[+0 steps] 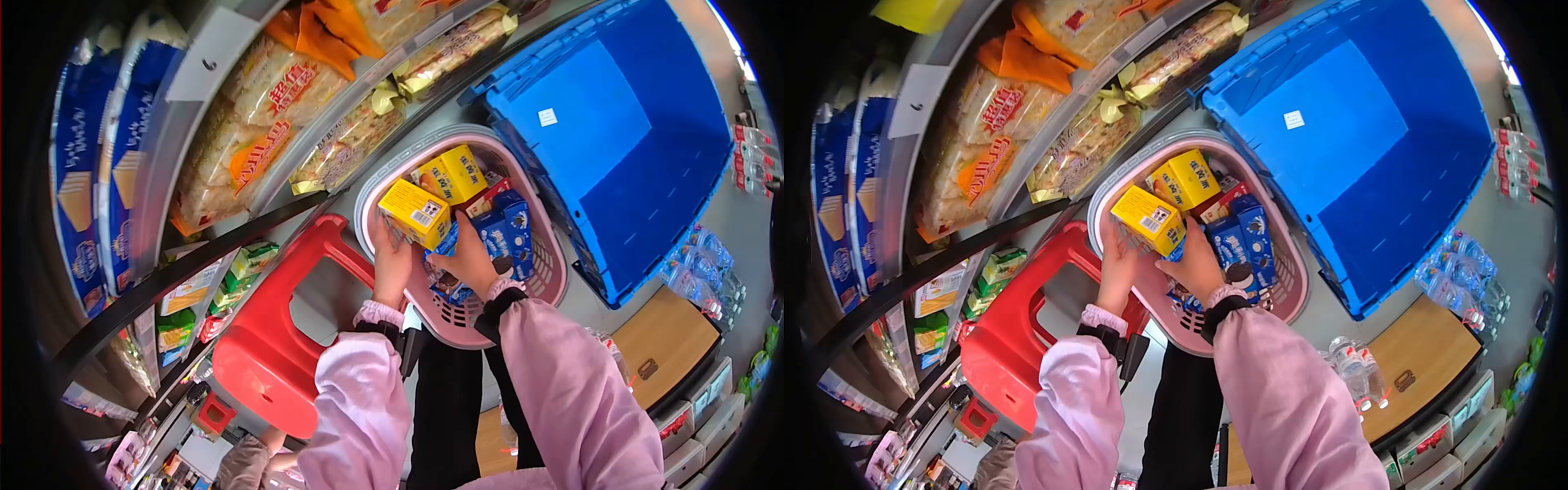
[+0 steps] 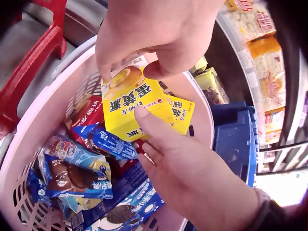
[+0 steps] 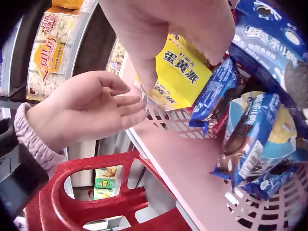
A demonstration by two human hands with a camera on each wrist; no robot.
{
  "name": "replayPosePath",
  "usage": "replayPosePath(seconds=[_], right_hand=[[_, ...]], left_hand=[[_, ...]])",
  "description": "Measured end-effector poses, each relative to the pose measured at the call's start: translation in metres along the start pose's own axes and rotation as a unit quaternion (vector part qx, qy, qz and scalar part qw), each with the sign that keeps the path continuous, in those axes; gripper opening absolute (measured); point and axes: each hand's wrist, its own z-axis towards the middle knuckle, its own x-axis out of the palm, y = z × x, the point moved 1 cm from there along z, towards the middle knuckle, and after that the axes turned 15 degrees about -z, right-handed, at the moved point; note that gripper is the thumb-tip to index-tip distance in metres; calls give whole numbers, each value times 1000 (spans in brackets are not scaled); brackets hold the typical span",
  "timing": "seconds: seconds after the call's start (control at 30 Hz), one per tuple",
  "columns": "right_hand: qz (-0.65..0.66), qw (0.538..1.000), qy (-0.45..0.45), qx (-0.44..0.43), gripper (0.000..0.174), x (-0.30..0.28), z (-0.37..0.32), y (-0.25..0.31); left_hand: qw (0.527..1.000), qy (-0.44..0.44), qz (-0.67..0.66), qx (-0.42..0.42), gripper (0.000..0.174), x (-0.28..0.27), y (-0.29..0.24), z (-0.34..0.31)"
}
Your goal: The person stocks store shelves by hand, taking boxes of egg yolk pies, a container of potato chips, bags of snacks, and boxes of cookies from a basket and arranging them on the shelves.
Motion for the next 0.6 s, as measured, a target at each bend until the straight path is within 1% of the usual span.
replayPosePath(seconds=[0.07, 0.1, 0.17, 0.27, 0.37, 0.4, 0.43, 0.5, 0.53, 0.57, 0.6], right_hand=[[5, 998, -54, -7, 92, -9, 3, 7], [32, 999, -35, 3, 87, 35, 11, 8], [39, 998, -55, 4, 77, 41, 22, 5], [3, 996, -90, 17, 65, 34, 15, 10], [32, 994, -103, 20, 60, 21, -13, 11], [67, 996, -63, 13, 56, 11, -25, 10], [104, 994, -28, -18, 57, -9, -39, 20], [206, 976, 64, -39, 59, -28, -65, 21], [173, 981, 82, -26, 59, -37, -82, 18], [140, 985, 98, -14, 59, -48, -100, 13], [106, 988, 113, -2, 59, -60, -118, 11]], left_hand=[[999, -25, 48, 2, 65, 16, -10, 3], [996, -38, 82, -18, 64, -19, 1, 6], [995, -24, 95, -18, 63, -13, 6, 17], [994, 20, 103, -11, 61, -19, 19, 20], [999, 2, -21, -26, 59, 0, -21, -13], [999, 4, -13, -41, 60, 1, -28, -24], [998, 19, -23, -53, 65, 3, -38, -37], [995, 55, 76, -39, 73, 5, -50, -64], [996, 63, -16, -61, 78, 0, -41, -77], [993, 94, 41, -57, 81, -10, -31, -92], [986, 130, 64, -83, 82, -7, -46, -108]])
